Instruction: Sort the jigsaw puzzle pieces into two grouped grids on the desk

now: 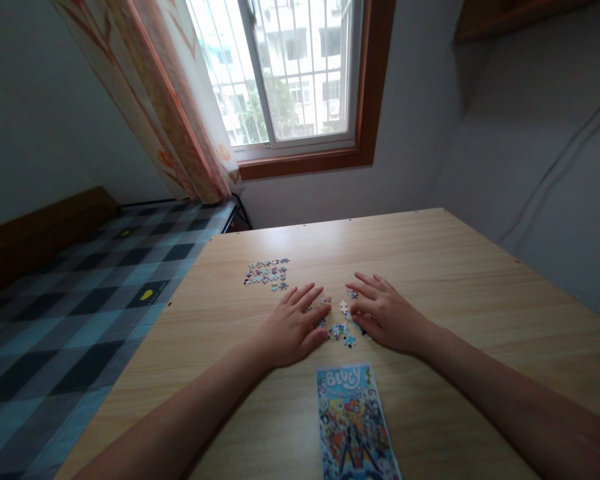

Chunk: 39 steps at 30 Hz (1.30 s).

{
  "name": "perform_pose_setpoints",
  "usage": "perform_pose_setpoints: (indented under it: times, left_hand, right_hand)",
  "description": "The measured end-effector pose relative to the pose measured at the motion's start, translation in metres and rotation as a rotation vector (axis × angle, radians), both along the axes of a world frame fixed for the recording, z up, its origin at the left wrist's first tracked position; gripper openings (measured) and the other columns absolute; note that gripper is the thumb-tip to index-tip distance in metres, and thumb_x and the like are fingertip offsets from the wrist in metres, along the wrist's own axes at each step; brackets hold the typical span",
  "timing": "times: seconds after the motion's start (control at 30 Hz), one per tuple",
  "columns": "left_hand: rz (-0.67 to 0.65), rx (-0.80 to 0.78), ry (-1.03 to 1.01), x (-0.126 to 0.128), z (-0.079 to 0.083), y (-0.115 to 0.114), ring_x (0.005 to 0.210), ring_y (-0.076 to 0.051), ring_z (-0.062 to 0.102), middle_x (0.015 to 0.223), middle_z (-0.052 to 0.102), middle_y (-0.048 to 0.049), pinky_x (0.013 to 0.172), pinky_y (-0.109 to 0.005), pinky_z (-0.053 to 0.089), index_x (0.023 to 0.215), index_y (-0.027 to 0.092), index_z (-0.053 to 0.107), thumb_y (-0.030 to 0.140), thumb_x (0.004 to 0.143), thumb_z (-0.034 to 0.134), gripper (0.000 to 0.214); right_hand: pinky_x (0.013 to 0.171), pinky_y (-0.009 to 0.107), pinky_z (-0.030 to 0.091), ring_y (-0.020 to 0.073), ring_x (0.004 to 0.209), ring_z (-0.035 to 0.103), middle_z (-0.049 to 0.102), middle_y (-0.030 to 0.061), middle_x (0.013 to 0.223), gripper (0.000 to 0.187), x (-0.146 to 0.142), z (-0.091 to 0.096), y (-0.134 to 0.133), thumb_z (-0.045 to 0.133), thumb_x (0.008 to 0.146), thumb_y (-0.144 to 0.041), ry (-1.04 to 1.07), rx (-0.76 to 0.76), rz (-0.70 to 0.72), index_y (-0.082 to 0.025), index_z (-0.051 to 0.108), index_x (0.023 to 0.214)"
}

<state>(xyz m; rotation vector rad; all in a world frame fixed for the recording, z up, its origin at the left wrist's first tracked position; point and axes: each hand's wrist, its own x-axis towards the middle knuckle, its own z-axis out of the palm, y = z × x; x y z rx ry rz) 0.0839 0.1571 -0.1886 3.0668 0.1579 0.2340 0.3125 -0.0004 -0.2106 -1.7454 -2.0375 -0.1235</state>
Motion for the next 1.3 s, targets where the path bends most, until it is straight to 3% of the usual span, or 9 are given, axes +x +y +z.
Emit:
perform_pose_setpoints:
  times: [0.17, 0.27, 0.5, 0.73, 0.97, 1.3]
  left_hand:
    - [-0.136, -0.065, -0.048, 0.001, 0.003, -0.004, 0.14, -0.029, 0.046, 0.148, 0.055, -0.013, 0.116, -0.049, 0.038, 0.132, 0.021, 0.062, 0.049, 0.101, 0.045, 0.045]
    - [-0.167, -0.067, -0.049, 0.002, 0.005, -0.006, 0.138, -0.029, 0.049, 0.145, 0.058, -0.0135, 0.115, -0.048, 0.04, 0.13, 0.021, 0.063, 0.048, 0.101, 0.045, 0.044]
    - [-0.172, -0.044, -0.02, 0.001, 0.004, -0.005, 0.14, -0.029, 0.046, 0.147, 0.057, -0.012, 0.117, -0.049, 0.037, 0.135, 0.023, 0.061, 0.051, 0.101, 0.044, 0.047]
    - [-0.086, -0.006, 0.044, 0.006, -0.004, -0.008, 0.152, -0.036, 0.027, 0.162, 0.037, -0.0127, 0.12, -0.061, 0.025, 0.155, 0.026, 0.041, 0.06, 0.1, 0.041, 0.065]
    - [-0.027, 0.013, 0.022, 0.005, -0.012, -0.005, 0.153, -0.035, 0.024, 0.163, 0.037, -0.0136, 0.123, -0.061, 0.017, 0.152, 0.023, 0.046, 0.06, 0.101, 0.038, 0.063]
    - [-0.065, -0.027, -0.06, 0.006, -0.002, -0.005, 0.149, -0.032, 0.034, 0.156, 0.047, -0.013, 0.121, -0.058, 0.027, 0.142, 0.022, 0.058, 0.053, 0.101, 0.042, 0.053]
  right_hand:
    - [0.115, 0.066, 0.031, 0.0353, 0.145, 0.041, 0.06, 0.007, 0.143, 0.014, -0.003, 0.001, 0.001, 0.059, 0.095, -0.025, 0.008, 0.001, -0.032, -0.024, 0.073, 0.098]
    - [0.116, 0.066, 0.031, 0.0353, 0.144, 0.041, 0.06, 0.0074, 0.142, 0.012, -0.004, 0.001, 0.002, 0.064, 0.092, -0.027, 0.023, 0.006, -0.065, -0.025, 0.073, 0.098]
    - [0.115, 0.063, 0.033, 0.0344, 0.144, 0.042, 0.061, 0.0066, 0.14, 0.013, -0.002, -0.003, 0.004, 0.062, 0.093, -0.026, 0.059, 0.002, -0.07, -0.025, 0.075, 0.094]
    - [0.116, 0.066, 0.031, 0.0341, 0.148, 0.037, 0.056, 0.0056, 0.147, 0.023, -0.005, -0.004, 0.005, 0.054, 0.098, -0.023, 0.049, 0.003, -0.016, -0.028, 0.075, 0.106]
    - [0.117, 0.067, 0.03, 0.0341, 0.148, 0.037, 0.057, 0.005, 0.147, 0.02, -0.006, -0.002, 0.004, 0.056, 0.097, -0.027, 0.041, 0.011, -0.036, -0.025, 0.075, 0.095]
    - [0.116, 0.072, 0.025, 0.0366, 0.149, 0.033, 0.053, 0.005, 0.151, 0.014, -0.011, 0.003, 0.002, 0.068, 0.09, -0.032, 0.018, -0.02, -0.071, -0.029, 0.077, 0.1]
